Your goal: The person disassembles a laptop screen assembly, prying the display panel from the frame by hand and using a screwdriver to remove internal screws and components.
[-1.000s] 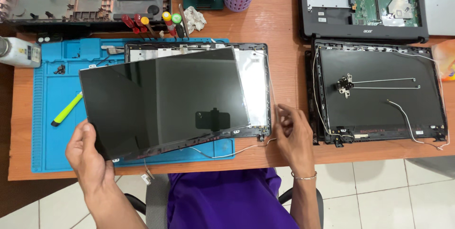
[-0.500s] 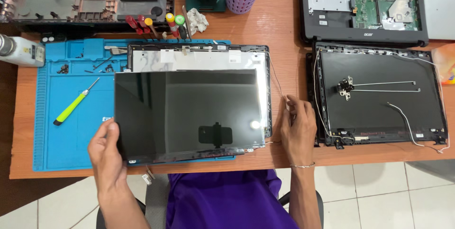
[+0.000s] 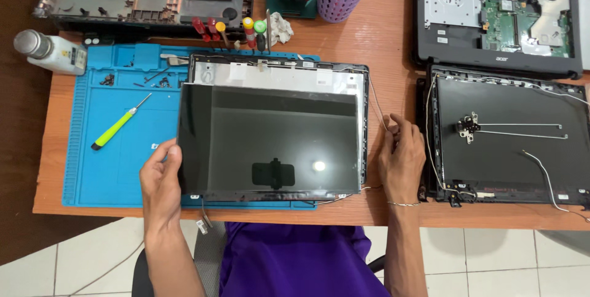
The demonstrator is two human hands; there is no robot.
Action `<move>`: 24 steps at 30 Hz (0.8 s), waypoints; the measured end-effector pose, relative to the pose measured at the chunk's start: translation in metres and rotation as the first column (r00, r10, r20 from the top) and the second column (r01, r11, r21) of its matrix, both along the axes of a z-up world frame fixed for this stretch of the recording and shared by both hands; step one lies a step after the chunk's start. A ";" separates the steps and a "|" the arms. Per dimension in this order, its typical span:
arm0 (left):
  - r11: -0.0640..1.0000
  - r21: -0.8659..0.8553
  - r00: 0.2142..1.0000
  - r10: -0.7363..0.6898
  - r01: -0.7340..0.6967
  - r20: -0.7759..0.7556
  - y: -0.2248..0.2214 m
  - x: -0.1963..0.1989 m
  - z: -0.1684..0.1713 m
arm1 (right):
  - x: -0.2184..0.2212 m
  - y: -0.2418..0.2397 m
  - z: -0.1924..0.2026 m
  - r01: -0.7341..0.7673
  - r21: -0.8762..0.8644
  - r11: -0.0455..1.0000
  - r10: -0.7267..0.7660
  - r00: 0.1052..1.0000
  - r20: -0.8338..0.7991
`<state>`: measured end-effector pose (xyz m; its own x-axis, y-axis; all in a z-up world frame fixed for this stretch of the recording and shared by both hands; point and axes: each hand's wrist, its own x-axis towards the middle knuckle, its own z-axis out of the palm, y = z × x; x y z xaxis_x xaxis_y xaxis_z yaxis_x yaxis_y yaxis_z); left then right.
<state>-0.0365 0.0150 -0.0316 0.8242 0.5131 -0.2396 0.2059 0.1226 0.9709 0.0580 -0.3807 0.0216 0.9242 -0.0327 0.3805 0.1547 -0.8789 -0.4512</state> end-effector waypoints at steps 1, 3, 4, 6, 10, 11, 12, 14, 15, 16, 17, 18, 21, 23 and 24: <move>1.000 -0.018 1.000 -0.017 0.017 0.015 -0.001 0.001 0.004 | 0.000 0.001 0.000 0.011 0.028 1.000 -0.010 1.000 -0.010; 0.997 -0.053 0.997 -0.052 0.055 0.049 -0.006 0.007 0.014 | -0.001 0.004 0.002 0.036 0.084 0.996 -0.034 0.999 -0.030; 0.996 -0.057 0.997 -0.063 0.066 0.045 -0.008 0.010 0.020 | 0.000 0.005 0.005 0.039 0.117 0.992 -0.035 0.999 -0.031; 0.994 -0.064 0.996 -0.083 0.085 0.034 -0.013 0.016 0.031 | 0.000 0.008 0.010 0.042 0.183 0.982 -0.036 0.999 -0.036; 0.996 0.010 0.996 -0.094 0.094 0.011 -0.021 0.028 0.041 | -0.001 0.014 0.022 0.100 0.279 0.955 -0.050 0.982 -0.183; 0.995 0.049 0.996 -0.092 0.092 -0.006 -0.022 0.031 0.041 | -0.001 0.015 0.024 0.121 0.336 0.934 -0.042 0.971 -0.235; 0.992 0.088 0.996 -0.091 0.093 -0.023 -0.022 0.032 0.042 | -0.001 0.016 0.024 0.146 0.389 0.910 -0.032 0.958 -0.286; 0.992 0.091 0.997 -0.082 0.082 -0.004 -0.023 0.034 0.040 | -0.002 0.014 0.022 0.195 0.409 0.892 -0.031 0.927 -0.374; 0.993 0.092 0.997 -0.078 0.077 0.007 -0.023 0.035 0.039 | -0.002 0.012 0.020 0.220 0.417 0.882 -0.030 0.909 -0.416; 0.994 0.071 0.996 -0.082 0.080 0.021 -0.022 0.035 0.038 | -0.003 0.010 0.017 0.193 0.440 0.877 0.000 0.916 -0.402; 0.995 0.050 0.996 -0.086 0.084 0.035 -0.021 0.035 0.036 | -0.004 0.008 0.014 0.166 0.462 0.871 0.030 0.922 -0.387; 0.996 0.029 0.995 -0.090 0.088 0.049 -0.020 0.035 0.034 | -0.004 0.006 0.011 0.139 0.484 0.864 0.059 0.927 -0.372; 0.993 0.086 0.997 -0.083 0.083 -0.003 -0.014 0.032 0.026 | -0.005 0.002 0.006 0.163 0.570 0.805 0.105 0.907 -0.408; 0.995 0.082 0.998 -0.060 0.060 0.002 -0.011 0.033 0.020 | -0.003 0.001 0.003 0.165 0.588 0.791 0.118 0.903 -0.413; 0.996 0.080 0.999 -0.048 0.047 0.003 -0.010 0.033 0.017 | -0.002 0.000 0.002 0.167 0.598 0.784 0.125 0.901 -0.416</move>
<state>-0.0037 0.0047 -0.0144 0.8493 0.4906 -0.1950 0.2047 0.0344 0.9782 0.0555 -0.3807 0.0234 0.9796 -0.1412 -0.1432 -0.1884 -0.3953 -0.8990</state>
